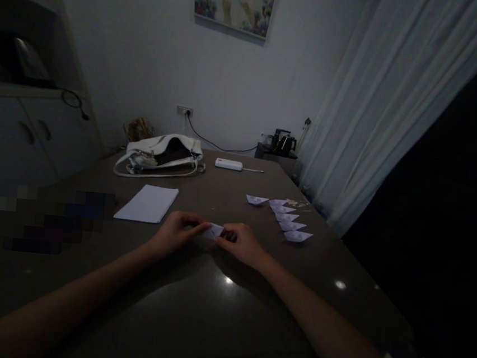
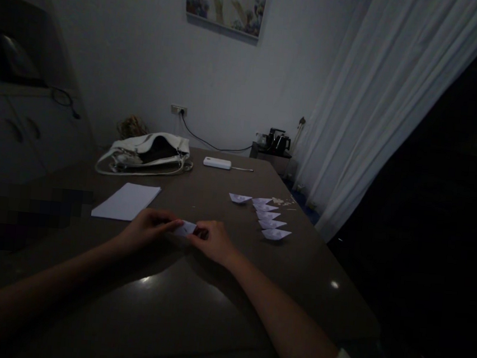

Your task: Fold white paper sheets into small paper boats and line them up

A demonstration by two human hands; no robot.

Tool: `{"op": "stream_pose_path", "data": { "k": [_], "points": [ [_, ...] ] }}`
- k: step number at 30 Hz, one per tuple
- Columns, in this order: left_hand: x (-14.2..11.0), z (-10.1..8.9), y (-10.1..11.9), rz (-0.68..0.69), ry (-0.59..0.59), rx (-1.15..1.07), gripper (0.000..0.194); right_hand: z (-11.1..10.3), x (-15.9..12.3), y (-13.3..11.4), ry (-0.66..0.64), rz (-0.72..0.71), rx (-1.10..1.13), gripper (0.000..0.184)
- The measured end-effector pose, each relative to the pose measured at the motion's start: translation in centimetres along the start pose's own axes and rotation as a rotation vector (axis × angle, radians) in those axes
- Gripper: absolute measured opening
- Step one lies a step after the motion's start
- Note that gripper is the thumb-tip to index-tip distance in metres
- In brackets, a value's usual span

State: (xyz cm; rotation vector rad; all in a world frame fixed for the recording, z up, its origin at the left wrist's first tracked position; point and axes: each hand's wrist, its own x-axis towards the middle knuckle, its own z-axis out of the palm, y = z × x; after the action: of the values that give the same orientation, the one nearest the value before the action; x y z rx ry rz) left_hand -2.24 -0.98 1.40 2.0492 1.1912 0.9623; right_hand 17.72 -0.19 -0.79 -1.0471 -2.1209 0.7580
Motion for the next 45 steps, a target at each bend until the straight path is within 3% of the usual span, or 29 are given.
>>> {"op": "stream_pose_path", "data": {
  "k": [5, 12, 19, 25, 34, 38, 43, 45],
  "points": [
    [0.0, 0.0, 0.1, -0.058, -0.021, -0.054, 0.042, -0.2, 0.0, 0.0, 0.011, 0.013, -0.007, 0.014],
    [0.2, 0.1, -0.5, 0.018, -0.024, 0.008, 0.037, -0.1, -0.1, -0.3, -0.008, 0.027, 0.008, 0.015],
    [0.1, 0.1, -0.2, -0.064, 0.021, -0.163, 0.038, -0.2, -0.1, -0.5, 0.033, 0.005, 0.022, 0.014],
    [0.0, 0.2, -0.3, -0.018, -0.065, -0.133, 0.038, -0.2, -0.2, -0.5, -0.028, -0.049, -0.002, 0.013],
    [0.1, 0.5, -0.4, -0.086, 0.017, -0.214, 0.037, -0.4, -0.3, -1.5, -0.005, -0.049, 0.04, 0.011],
    [-0.1, 0.7, -0.2, -0.001, -0.099, -0.101, 0.037, -0.6, -0.3, -1.4, -0.068, -0.057, -0.028, 0.009],
    [-0.6, 0.7, -0.1, 0.115, -0.347, 0.158, 0.048, -0.3, -0.5, -0.9, -0.206, -0.103, -0.005, 0.011],
    [-0.7, 0.6, -0.1, 0.125, -0.369, 0.173, 0.05, -0.1, -0.5, -0.7, -0.249, -0.121, 0.03, 0.014]
  ]
}}
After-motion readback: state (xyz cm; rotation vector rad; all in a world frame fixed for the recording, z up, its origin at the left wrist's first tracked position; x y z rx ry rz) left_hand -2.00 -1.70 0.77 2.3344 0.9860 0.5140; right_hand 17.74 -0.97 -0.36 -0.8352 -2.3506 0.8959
